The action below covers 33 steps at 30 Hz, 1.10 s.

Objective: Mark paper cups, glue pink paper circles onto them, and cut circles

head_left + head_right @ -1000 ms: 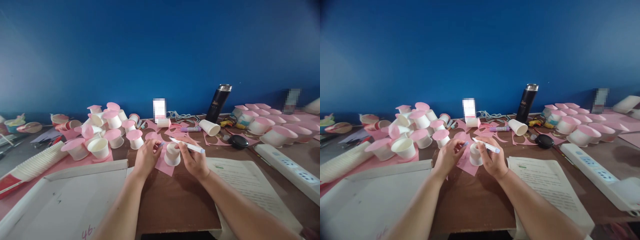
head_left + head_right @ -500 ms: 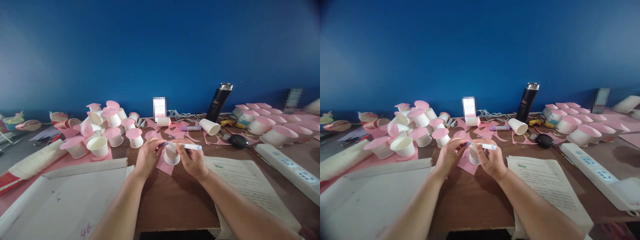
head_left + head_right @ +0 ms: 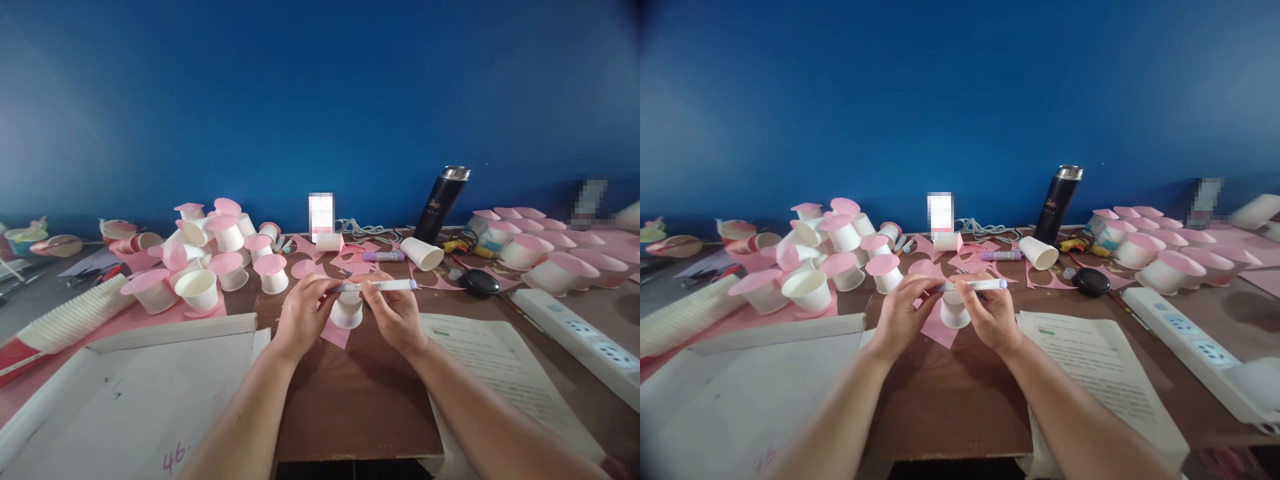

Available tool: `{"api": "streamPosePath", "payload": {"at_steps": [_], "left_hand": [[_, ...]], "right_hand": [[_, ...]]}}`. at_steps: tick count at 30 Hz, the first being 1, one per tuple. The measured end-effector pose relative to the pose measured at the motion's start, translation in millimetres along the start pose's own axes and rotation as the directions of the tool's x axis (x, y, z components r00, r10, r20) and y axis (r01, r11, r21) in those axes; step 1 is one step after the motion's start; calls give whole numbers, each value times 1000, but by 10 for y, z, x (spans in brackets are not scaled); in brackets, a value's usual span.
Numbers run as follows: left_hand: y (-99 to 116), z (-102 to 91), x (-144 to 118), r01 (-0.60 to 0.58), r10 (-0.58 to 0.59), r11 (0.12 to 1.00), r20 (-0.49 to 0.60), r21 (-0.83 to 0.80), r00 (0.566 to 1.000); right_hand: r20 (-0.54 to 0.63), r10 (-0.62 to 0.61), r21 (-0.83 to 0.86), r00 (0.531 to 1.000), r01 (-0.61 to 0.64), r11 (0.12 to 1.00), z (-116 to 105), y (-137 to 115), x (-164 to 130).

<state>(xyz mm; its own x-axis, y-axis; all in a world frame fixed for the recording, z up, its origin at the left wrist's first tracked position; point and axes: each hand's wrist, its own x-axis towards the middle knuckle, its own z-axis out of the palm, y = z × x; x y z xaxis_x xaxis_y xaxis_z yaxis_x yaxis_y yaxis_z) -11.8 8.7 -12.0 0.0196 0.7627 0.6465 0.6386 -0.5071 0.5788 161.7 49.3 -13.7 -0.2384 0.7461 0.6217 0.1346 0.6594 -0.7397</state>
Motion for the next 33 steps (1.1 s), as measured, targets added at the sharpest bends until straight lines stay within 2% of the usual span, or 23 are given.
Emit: {"api": "streamPosePath", "payload": {"at_steps": [4, 9, 12, 16, 27, 30, 33], "left_hand": [[3, -13, 7, -58, 58, 998, -51, 3, 997], [16, -30, 7, -92, 93, 995, -50, 25, 994], [44, -33, -6, -63, 64, 998, -15, 21, 998], [77, -22, -25, -51, 51, 999, 16, -7, 999], [32, 64, -69, -114, 116, 992, -51, 47, 992], [23, 89, -66, -139, 144, 988, -82, 62, 986], [36, 112, -42, -141, 149, 987, -97, 78, 984]], "right_hand": [[4, -6, -4, 1000, 6, 1000, -14, -26, -14], [4, -5, 8, 1000, 5, 1000, -9, -82, -7], [22, 95, 129, 995, -97, 987, 3, -71, 10], [73, 255, 298, 964, -265, 917, 13, -17, 24], [78, 278, 217, 957, -288, 933, -12, -124, 37], [101, 273, 233, 957, -290, 928, -11, -122, 22], [82, 319, 296, 944, -329, 897, -15, -69, 52]]}}
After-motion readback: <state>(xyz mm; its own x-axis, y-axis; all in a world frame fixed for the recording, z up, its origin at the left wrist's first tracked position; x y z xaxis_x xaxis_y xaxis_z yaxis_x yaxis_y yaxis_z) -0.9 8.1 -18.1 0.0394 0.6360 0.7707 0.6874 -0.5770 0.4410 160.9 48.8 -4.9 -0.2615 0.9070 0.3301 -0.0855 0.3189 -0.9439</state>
